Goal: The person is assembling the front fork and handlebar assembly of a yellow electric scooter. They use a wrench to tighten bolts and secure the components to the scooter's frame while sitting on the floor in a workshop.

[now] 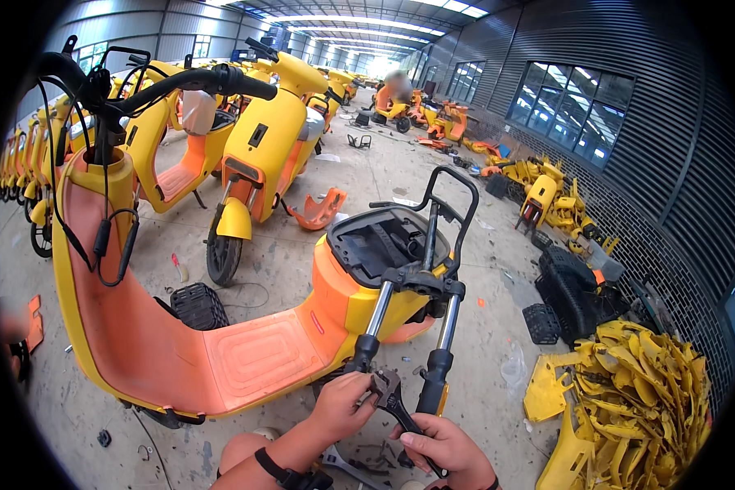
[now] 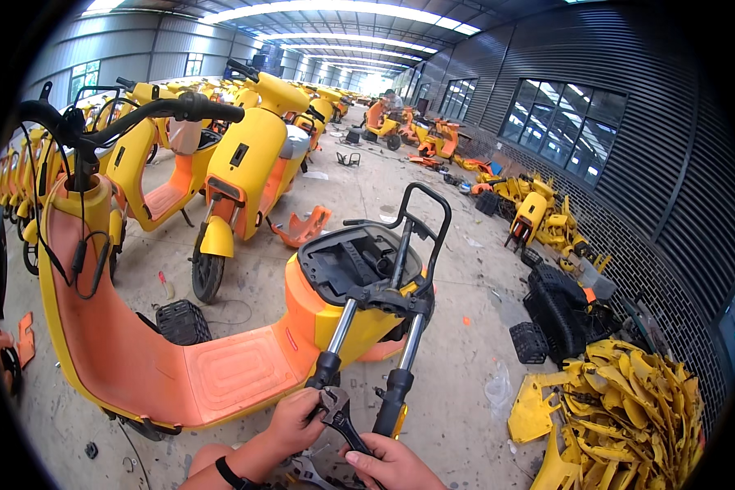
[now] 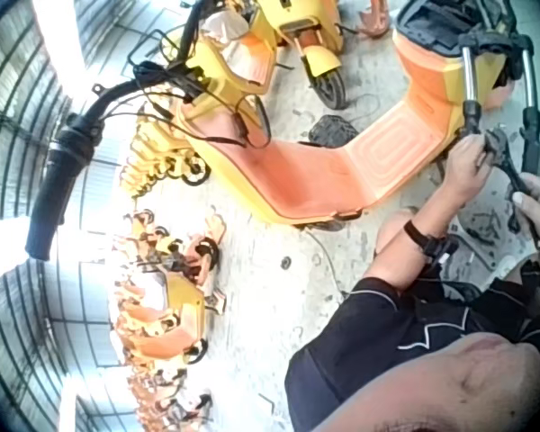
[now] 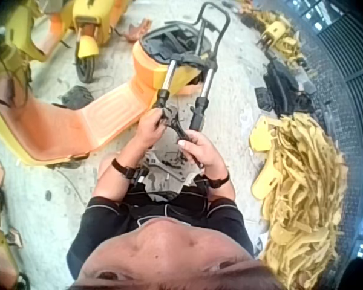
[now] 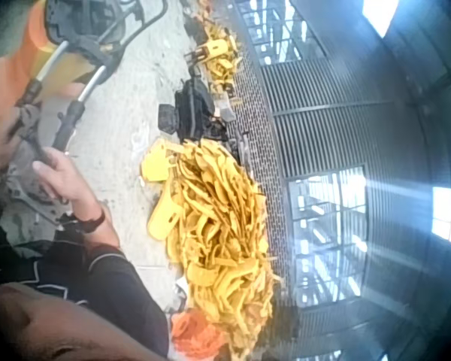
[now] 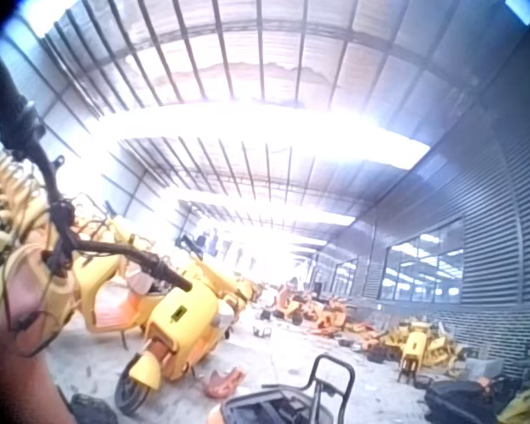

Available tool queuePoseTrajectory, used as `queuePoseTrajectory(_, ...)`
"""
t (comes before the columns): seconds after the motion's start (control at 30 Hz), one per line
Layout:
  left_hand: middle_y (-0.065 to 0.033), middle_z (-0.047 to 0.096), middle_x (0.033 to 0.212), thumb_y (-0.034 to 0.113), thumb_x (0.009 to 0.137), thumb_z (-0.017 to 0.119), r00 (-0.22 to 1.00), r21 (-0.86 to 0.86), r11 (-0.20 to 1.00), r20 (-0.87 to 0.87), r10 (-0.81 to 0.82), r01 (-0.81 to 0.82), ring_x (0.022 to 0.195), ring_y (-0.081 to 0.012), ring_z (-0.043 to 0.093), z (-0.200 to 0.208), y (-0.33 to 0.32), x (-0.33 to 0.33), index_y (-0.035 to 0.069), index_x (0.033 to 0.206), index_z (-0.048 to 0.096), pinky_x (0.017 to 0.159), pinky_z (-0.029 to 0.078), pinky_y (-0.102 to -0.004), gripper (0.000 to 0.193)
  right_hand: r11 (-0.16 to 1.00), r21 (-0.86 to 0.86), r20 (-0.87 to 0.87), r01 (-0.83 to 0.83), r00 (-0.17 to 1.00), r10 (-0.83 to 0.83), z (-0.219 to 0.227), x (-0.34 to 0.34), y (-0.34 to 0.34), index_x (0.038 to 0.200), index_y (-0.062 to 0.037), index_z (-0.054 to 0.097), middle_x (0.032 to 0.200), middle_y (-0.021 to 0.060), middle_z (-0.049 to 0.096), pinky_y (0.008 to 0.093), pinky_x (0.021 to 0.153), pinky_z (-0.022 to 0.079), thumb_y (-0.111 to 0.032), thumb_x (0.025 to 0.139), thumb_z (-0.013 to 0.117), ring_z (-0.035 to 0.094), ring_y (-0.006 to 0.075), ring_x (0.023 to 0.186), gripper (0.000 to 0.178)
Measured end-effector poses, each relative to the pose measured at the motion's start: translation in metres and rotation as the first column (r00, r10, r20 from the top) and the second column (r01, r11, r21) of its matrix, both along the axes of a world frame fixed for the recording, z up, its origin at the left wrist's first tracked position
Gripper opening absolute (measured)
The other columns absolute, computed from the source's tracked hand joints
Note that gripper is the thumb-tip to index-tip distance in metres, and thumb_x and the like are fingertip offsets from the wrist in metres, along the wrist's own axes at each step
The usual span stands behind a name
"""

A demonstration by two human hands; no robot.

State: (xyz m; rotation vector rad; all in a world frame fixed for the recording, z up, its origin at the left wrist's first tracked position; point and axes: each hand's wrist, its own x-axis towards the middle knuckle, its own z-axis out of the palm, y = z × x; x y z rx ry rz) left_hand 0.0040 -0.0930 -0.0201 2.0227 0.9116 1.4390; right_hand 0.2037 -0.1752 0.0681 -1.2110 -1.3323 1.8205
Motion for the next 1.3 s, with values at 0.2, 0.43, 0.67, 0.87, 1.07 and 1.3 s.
queuePoseTrajectory(0.2, -0.0155, 0.067, 0.087, 0.002, 0.083, 0.068, 0.994, 0.02, 0.999, 0.111, 0.023, -0.026, 0.079, -0.0357, 0.066, -0.003, -0.001, 0.004, 0.001, 0.109, 0.062, 0.07, 0.053, -0.0396, 0.027, 0.999, -0.009, -0.055, -0.034, 0.998, 0.034, 0.0, 0.003, 0.001, 0.117, 0.0048, 0.057, 0.061, 0.0009, 0.052, 0.0254, 0.049, 0.038, -0.016, 0.1, 0.055, 0.048, 0.0093, 0.049, 0.027)
queuePoseTrajectory(0.43, -0.0133, 0.068, 0.083, 0.002, 0.083, 0.067, 0.987, -0.014, 0.993, 0.112, 0.118, -0.117, 0.072, -0.0331, 0.066, -0.001, -0.006, 0.005, 0.003, 0.114, 0.062, 0.064, 0.052, -0.0391, 0.032, 0.999, -0.002, -0.067, -0.051, 0.996, 0.051, -0.001, 0.002, 0.001, 0.117, 0.0054, 0.057, 0.061, 0.0007, 0.051, 0.0253, 0.049, 0.038, -0.017, 0.101, 0.054, 0.047, 0.0094, 0.049, 0.028)
queuePoseTrajectory(0.67, -0.0123, 0.068, 0.081, 0.002, 0.081, 0.069, 0.976, 0.146, 0.967, 0.085, 0.2, -0.211, 0.07, -0.032, 0.065, 0.004, -0.007, 0.003, 0.004, 0.11, 0.065, 0.063, 0.051, -0.0385, 0.03, 1.0, 0.001, -0.065, -0.018, 0.998, 0.018, 0.001, -0.002, -0.001, 0.12, 0.0062, 0.056, 0.061, 0.0002, 0.051, 0.0247, 0.05, 0.038, -0.016, 0.101, 0.054, 0.047, 0.0091, 0.049, 0.029)
queuePoseTrajectory(0.87, -0.012, 0.068, 0.078, 0.002, 0.081, 0.07, 0.969, 0.146, 0.967, 0.164, 0.186, -0.21, 0.068, -0.0311, 0.065, 0.007, -0.007, 0.003, 0.003, 0.106, 0.068, 0.061, 0.05, -0.0375, 0.025, 1.0, 0.022, -0.034, 0.01, 0.999, -0.009, 0.004, -0.006, -0.003, 0.127, 0.006, 0.055, 0.061, -0.0003, 0.051, 0.024, 0.051, 0.037, -0.013, 0.101, 0.054, 0.047, 0.0082, 0.05, 0.033)
queuePoseTrajectory(1.07, -0.0108, 0.067, 0.075, 0.003, 0.083, 0.071, 0.974, 0.045, 0.99, 0.191, 0.119, -0.13, 0.066, -0.0294, 0.065, -0.002, -0.009, 0.003, 0.003, 0.105, 0.068, 0.06, 0.051, -0.0356, 0.023, 1.0, 0.008, 0.017, 0.01, 1.0, -0.01, 0.006, -0.008, -0.006, 0.132, 0.0054, 0.053, 0.062, -0.0014, 0.049, 0.0233, 0.053, 0.036, -0.014, 0.102, 0.053, 0.045, 0.0072, 0.052, 0.036)
queuePoseTrajectory(1.3, -0.0093, 0.07, 0.078, 0.004, 0.084, 0.07, 0.979, -0.027, 0.991, 0.15, 0.135, -0.132, 0.069, -0.0277, 0.068, -0.003, -0.009, -0.002, 0.004, 0.107, 0.066, 0.063, 0.052, -0.0351, 0.024, 1.0, -0.012, 0.123, 0.019, 0.992, -0.017, 0.019, -0.017, -0.009, 0.135, 0.0032, 0.052, 0.064, -0.0025, 0.047, 0.0228, 0.053, 0.035, -0.014, 0.103, 0.052, 0.043, 0.006, 0.053, 0.037)
